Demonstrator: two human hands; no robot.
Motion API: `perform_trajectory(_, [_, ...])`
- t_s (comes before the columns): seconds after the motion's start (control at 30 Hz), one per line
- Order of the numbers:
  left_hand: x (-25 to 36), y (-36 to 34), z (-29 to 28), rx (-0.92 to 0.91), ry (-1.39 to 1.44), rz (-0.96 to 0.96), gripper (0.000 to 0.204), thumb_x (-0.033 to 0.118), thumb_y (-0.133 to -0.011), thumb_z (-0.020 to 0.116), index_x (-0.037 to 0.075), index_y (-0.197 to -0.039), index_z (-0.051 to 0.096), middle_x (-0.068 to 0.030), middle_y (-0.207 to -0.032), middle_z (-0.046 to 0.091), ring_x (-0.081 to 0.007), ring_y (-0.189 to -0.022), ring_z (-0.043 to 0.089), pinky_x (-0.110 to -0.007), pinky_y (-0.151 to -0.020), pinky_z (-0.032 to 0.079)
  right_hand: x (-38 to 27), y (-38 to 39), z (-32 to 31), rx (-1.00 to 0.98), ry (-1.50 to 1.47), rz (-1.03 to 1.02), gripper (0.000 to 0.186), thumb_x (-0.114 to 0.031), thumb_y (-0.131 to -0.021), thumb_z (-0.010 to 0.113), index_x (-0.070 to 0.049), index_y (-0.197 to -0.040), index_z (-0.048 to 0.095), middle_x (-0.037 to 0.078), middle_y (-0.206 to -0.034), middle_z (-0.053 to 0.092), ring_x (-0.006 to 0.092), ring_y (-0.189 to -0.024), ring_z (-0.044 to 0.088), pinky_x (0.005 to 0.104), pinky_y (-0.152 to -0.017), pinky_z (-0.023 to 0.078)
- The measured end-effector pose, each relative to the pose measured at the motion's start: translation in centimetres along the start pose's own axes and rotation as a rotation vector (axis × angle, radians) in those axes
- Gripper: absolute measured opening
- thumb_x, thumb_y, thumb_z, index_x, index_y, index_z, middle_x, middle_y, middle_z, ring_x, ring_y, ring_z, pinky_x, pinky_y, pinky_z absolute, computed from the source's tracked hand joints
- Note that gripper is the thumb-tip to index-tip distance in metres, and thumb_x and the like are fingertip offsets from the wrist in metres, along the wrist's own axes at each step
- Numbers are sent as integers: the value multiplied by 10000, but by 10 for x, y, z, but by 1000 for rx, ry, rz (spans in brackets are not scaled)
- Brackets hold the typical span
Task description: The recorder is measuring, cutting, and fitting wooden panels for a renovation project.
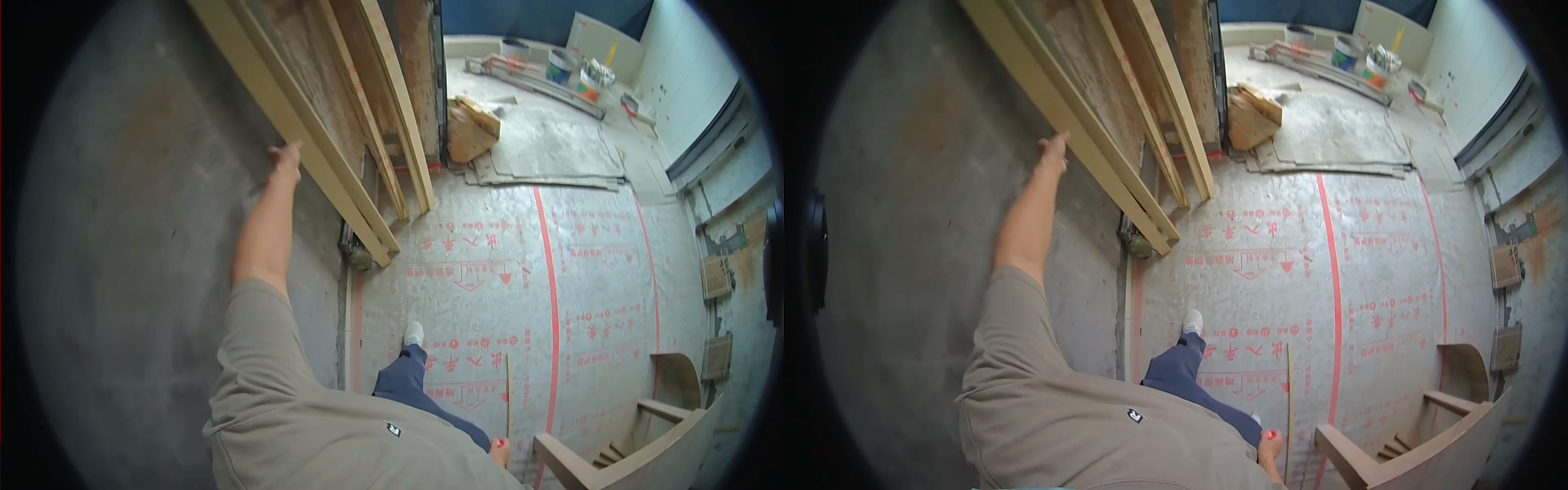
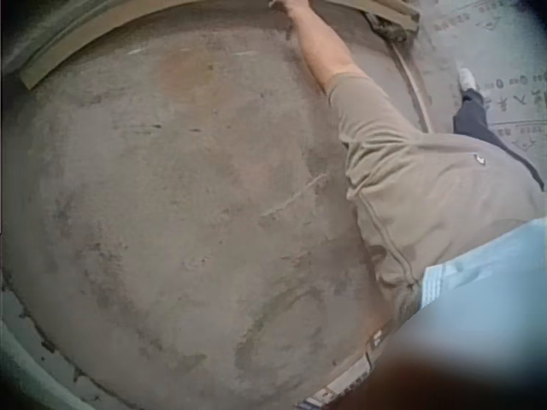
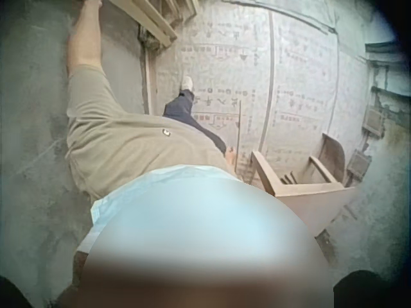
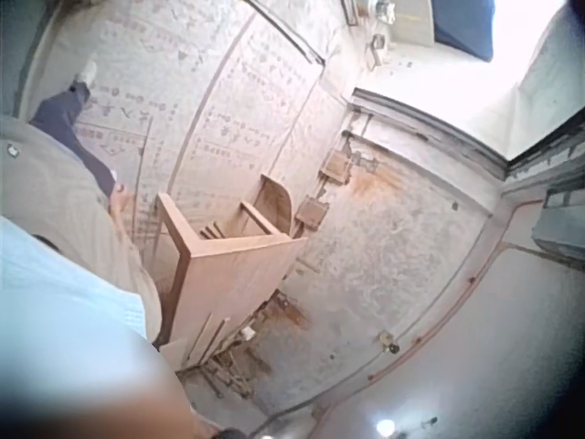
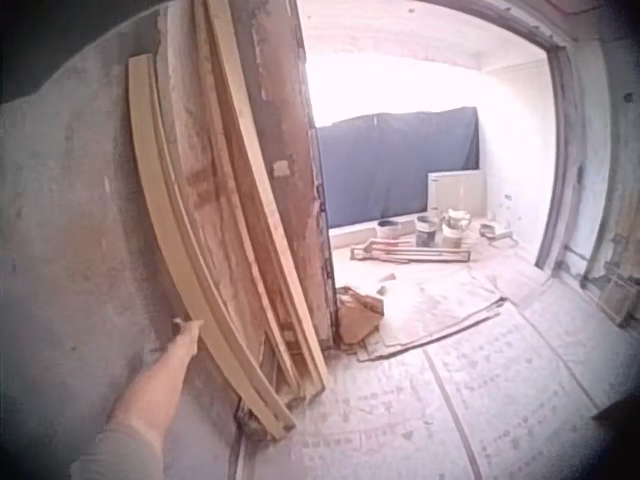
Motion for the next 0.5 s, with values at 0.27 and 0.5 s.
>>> perform_trajectory(0.27, [14, -167, 89, -86, 222, -33, 913, 253, -771, 829, 56, -1478, 286, -132, -1339, 521, -313, -1188, 532, -507, -1001, 478, -39, 61, 71, -110, 31, 389, 301, -330, -762, 653, -31, -797, 651, 182, -766, 673, 354, -739, 650, 454, -693, 501])
perform_trajectory(0.5, [106, -15, 53, 113, -117, 282, 813, 271, -724, 830, -155, -1226, 352, -278, -1162, 577, -360, -982, 650, -443, -857, 587, -102, 114, 81, 303, -167, 328, 256, -300, -783, 648, -59, -868, 663, 197, -800, 664, 340, -787, 668, 451, -705, 511])
Point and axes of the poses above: each hand's wrist, its own y-axis away from the middle knuckle, its own z-axis out of the palm, x = y × z, the point moved 10 cm from there along -y, towards the middle knuckle
